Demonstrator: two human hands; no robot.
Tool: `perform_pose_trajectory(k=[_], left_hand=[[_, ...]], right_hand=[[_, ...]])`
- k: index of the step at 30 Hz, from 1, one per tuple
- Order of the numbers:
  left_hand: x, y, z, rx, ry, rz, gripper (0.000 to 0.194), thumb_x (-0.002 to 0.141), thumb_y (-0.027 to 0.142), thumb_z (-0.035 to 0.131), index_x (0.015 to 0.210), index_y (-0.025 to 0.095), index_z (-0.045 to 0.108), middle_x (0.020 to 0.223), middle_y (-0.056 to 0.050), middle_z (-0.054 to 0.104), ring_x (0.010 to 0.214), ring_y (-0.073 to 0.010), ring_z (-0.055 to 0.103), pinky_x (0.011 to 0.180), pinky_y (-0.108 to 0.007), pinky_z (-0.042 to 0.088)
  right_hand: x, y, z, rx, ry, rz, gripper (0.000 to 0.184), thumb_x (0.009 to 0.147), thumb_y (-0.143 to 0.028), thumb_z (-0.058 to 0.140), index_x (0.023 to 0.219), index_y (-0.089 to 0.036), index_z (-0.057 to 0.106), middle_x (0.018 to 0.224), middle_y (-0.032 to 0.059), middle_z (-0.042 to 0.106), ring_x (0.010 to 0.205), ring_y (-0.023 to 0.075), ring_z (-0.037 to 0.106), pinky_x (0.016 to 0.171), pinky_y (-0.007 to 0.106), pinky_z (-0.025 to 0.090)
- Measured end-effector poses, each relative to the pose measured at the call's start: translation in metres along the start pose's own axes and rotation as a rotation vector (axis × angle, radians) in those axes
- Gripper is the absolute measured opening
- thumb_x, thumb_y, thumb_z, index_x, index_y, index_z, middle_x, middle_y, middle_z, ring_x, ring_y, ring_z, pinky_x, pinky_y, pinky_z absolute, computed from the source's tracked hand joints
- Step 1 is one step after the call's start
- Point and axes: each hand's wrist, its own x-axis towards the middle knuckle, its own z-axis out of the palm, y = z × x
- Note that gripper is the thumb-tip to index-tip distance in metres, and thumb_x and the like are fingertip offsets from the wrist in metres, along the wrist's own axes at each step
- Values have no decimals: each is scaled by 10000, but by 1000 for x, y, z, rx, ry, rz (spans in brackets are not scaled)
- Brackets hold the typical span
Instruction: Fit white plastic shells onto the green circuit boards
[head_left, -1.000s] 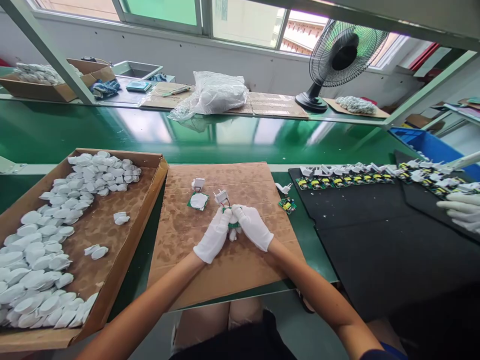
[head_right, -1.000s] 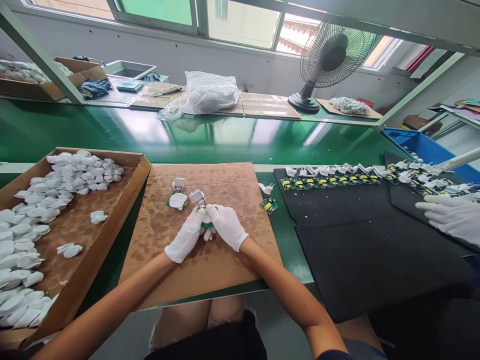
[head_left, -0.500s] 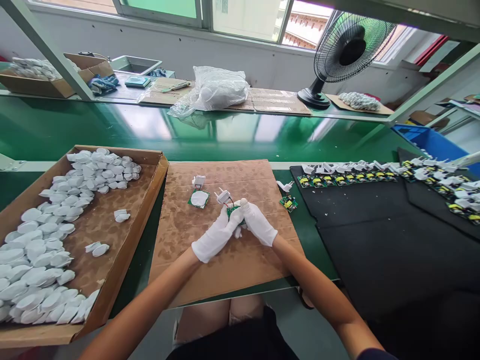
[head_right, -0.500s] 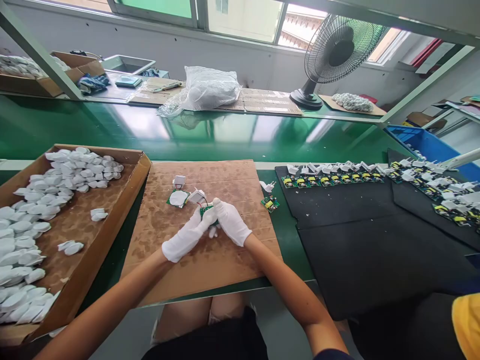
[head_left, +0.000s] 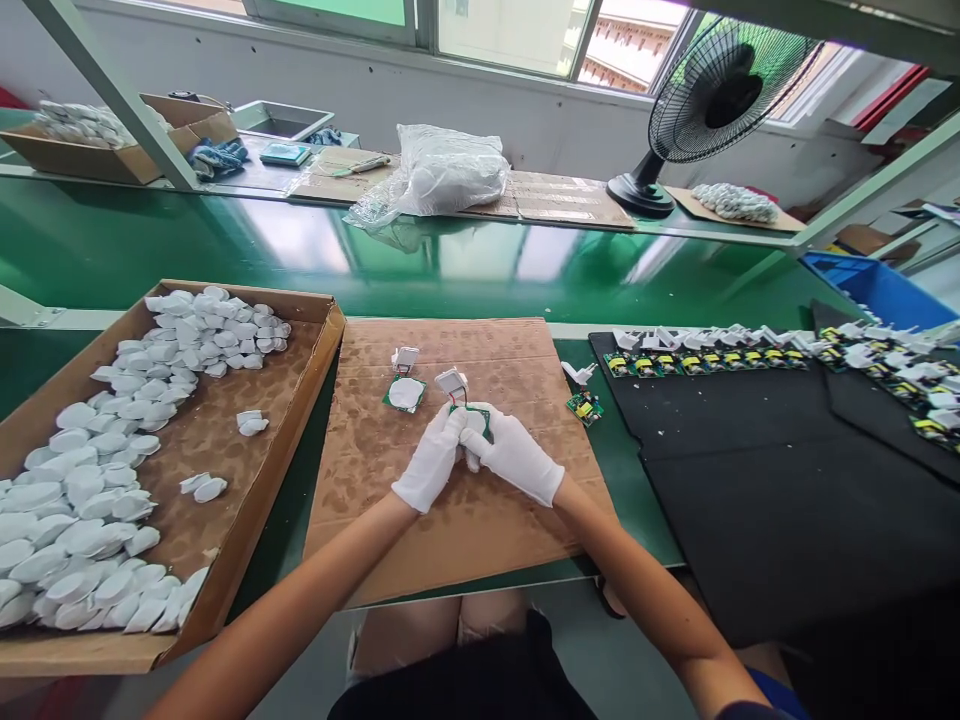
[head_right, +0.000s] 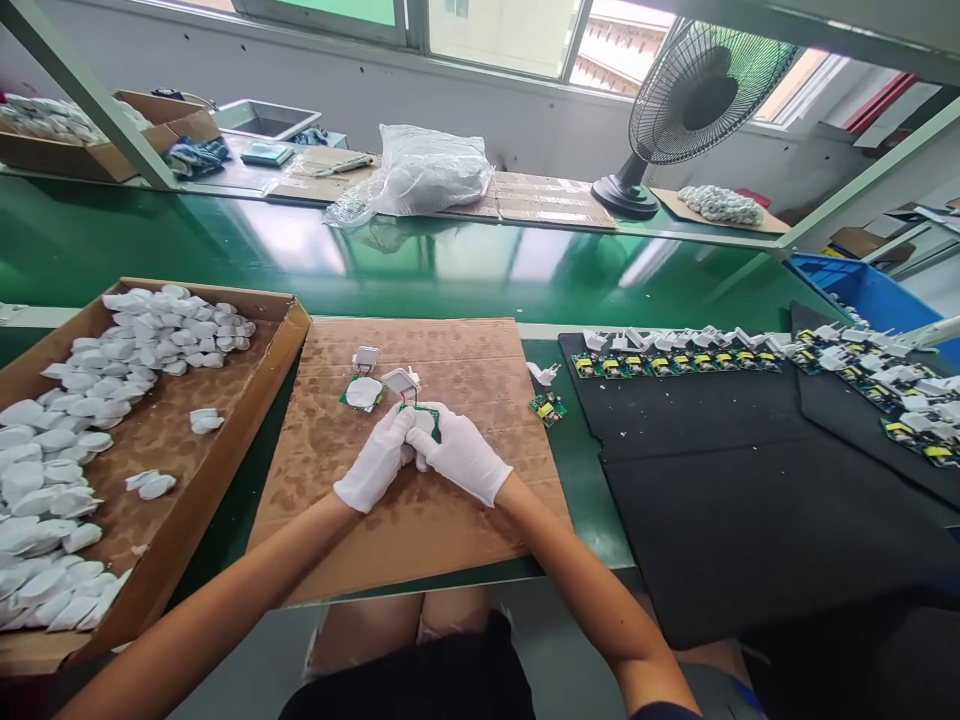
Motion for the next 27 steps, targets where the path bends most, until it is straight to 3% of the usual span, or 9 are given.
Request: perform_pose_trajectory(k=[3,7,10,13,17,20,23,25,27], left_hand=[[-3,7,1,23,-102,-19,334,804,510,458,834,180,421,568,46,494,449,-91,468,450,-223,379],[-5,5,1,211,-157,34,323,830,502,429,883,184,417,606,41,497,481,-99,490,483,-235,410],[-4,-1,-1,397,-186,96,294,850,467,412,930,184,397,664,35,502,468,-89,466,483,-239,414],[-3,-3,-3,475,-211,108,301,870,444,374,1010,178,390,701,26,517,476,-95,466,497,-249,426],[0,1,-6,649,-119,260,319,884,402,354,1095,179,444,936,-44,597,775,-150,570,750,-296,455],[5,6,-10,1028,-78,454,291,878,370,381,1039,166,513,982,-84,598,926,-208,548,862,-361,404],[12,8,-15,1378,-25,603,277,877,355,377,911,147,557,900,-106,583,892,-244,531,811,-383,409],[16,7,-17,1490,42,639,292,882,348,362,936,137,556,878,-108,575,855,-247,523,771,-380,415],[19,6,-18,1524,175,654,341,883,337,358,1088,108,508,912,-120,570,851,-249,518,762,-383,415]], right_hand=[[1,-1,-1,154,-30,27,335,908,-431,366,1040,-167,526,526,-33,576,472,103,511,505,211,411],[1,1,-1,350,-17,135,356,891,-472,352,792,-173,520,443,-39,531,355,84,434,343,178,300],[0,4,4,426,66,189,370,851,-488,411,663,-176,477,432,-39,502,345,82,436,322,176,292],[1,5,8,390,157,178,383,844,-501,410,655,-176,485,457,-45,483,365,81,438,350,183,332],[2,0,-11,-17,154,50,392,880,-493,365,921,-176,591,642,-12,596,539,113,544,516,216,422],[-9,-5,-48,-466,310,-28,435,875,-484,410,1184,-200,524,827,21,643,764,154,586,717,260,431],[-32,2,-85,-876,505,52,399,883,-425,412,1185,-197,539,1032,79,623,973,214,545,844,317,385],[-46,13,-102,-1112,546,175,377,869,-394,432,1164,-194,556,1074,103,602,1009,259,520,827,354,384],[-54,27,-111,-1233,510,267,412,856,-399,441,1200,-191,529,1091,111,592,989,272,526,774,356,404]])
